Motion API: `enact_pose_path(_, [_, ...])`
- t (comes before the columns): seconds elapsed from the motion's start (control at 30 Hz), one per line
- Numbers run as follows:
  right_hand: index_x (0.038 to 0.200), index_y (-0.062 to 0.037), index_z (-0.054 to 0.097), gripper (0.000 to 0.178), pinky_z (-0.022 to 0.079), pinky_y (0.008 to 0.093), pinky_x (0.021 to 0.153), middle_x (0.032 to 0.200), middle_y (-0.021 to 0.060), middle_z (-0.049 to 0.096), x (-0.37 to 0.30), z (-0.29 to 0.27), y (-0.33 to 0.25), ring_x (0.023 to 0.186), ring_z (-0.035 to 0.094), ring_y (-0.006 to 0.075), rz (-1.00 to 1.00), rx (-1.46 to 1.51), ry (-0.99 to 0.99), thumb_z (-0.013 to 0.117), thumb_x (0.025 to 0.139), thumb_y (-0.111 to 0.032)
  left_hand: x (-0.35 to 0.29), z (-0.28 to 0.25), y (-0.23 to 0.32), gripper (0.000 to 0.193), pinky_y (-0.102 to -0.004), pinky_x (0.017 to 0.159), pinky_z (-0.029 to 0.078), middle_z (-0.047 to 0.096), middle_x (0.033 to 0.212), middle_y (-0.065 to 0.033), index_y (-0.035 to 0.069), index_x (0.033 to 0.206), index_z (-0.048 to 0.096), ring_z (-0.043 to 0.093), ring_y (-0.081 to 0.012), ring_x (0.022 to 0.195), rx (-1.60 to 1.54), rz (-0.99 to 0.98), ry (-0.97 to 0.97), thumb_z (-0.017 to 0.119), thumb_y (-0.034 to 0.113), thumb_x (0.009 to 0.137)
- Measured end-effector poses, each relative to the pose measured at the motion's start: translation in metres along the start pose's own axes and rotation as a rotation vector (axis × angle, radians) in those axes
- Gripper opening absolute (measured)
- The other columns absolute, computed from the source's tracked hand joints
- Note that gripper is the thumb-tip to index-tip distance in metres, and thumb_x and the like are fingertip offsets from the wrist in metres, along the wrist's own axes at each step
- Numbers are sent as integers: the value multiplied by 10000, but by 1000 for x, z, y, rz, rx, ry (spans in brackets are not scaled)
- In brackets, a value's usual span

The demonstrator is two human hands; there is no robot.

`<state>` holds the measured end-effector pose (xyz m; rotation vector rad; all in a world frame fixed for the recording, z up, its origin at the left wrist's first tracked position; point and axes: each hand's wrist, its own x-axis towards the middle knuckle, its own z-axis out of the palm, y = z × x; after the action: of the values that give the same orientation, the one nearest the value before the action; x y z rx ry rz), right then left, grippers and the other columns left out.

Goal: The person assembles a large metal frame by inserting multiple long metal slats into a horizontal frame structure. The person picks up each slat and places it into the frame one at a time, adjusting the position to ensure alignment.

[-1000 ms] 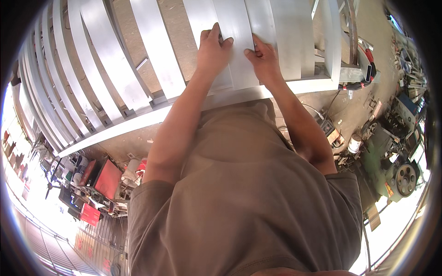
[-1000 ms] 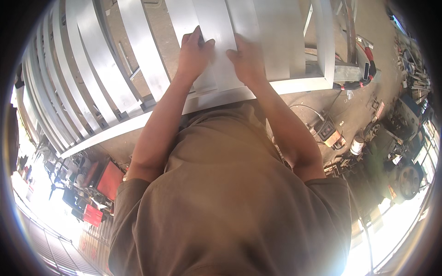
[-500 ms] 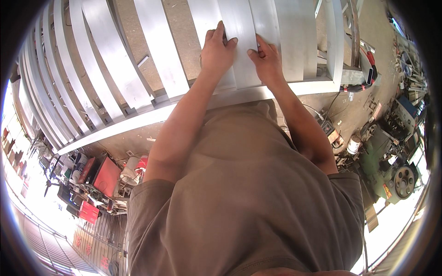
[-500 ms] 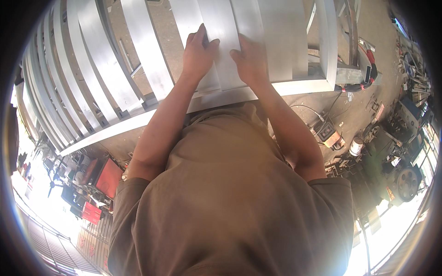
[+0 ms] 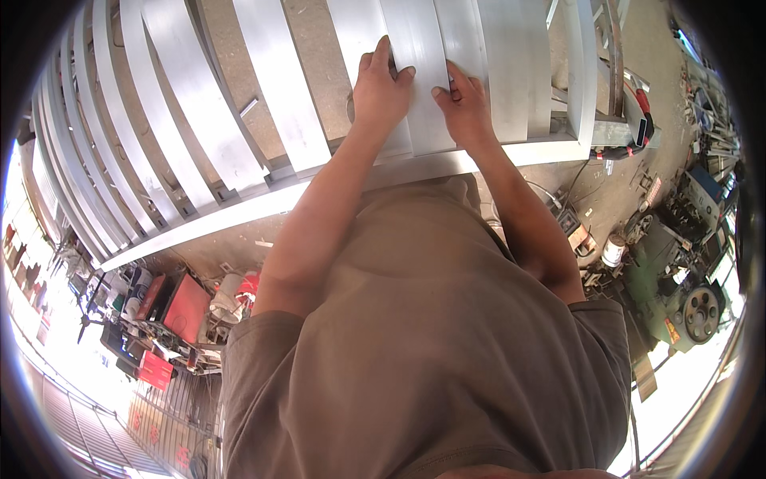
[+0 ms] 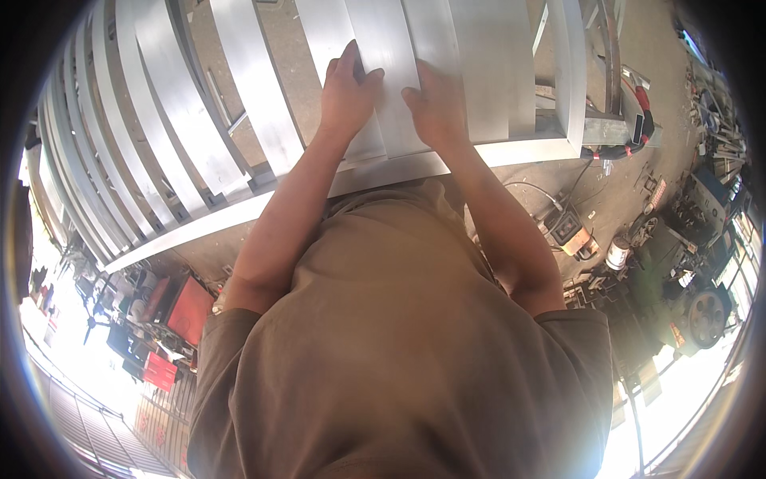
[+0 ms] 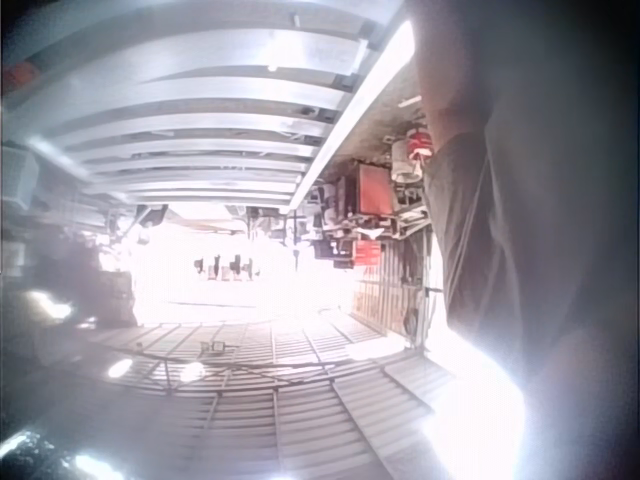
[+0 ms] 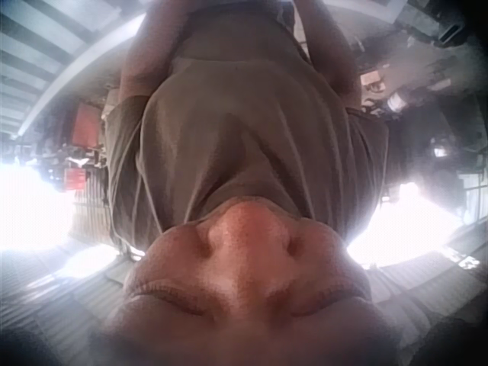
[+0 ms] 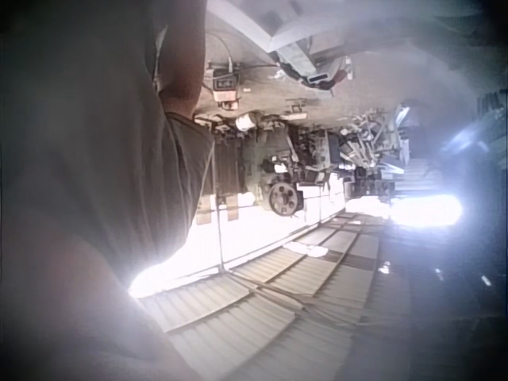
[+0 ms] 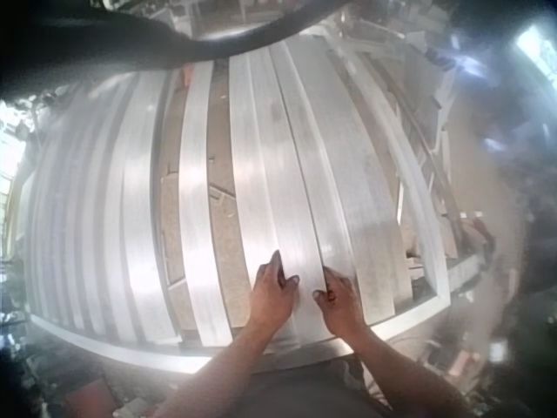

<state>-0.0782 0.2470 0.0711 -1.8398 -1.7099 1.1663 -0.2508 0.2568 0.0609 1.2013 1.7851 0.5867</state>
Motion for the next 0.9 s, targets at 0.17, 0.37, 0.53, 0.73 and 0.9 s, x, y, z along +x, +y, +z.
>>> enact_pose_path(0.17, [1451,-111,607,517,535,341,884,1093,114,611,-1,10,23,934,623,211,12,8,74,730,956,-199,2,-3,5,744,-415,948,526,604,1255,-199,16,1535,475,639,-302,1093,-46,-40,-14,736,313,904])
enact_pose_path(0.37, [1396,-107,640,397,543,338,919,1121,94,654,-26,2,3,983,664,192,57,48,145,677,1008,-185,-4,-76,-17,590,-437,972,524,601,1305,-169,53,1463,565,636,-310,1105,-64,25,217,731,266,938])
enact_pose_path(0.53, [1353,-99,654,387,552,404,897,1138,122,721,-24,59,-68,1018,702,292,-27,207,-152,653,1011,-279,-12,-193,-82,933,-570,1232,287,347,1594,-260,48,1599,346,311,-456,1497,489,-151,708,824,391,875])
enact_pose_path(0.73, [1457,-80,574,495,503,367,1009,1263,130,693,12,174,-159,1164,654,252,-60,197,-587,549,1069,-386,-15,-235,-95,1221,-566,1219,315,492,1518,-229,88,1676,96,448,-388,1438,543,-419,405,834,510,799])
enact_pose_path(0.9, [1498,-80,529,549,470,416,1035,1335,128,645,27,219,-210,1225,596,290,258,797,-807,477,1086,-440,-37,-263,-68,1107,-473,1023,527,494,1520,-218,97,1652,204,605,-387,1261,410,-386,486,811,447,795])
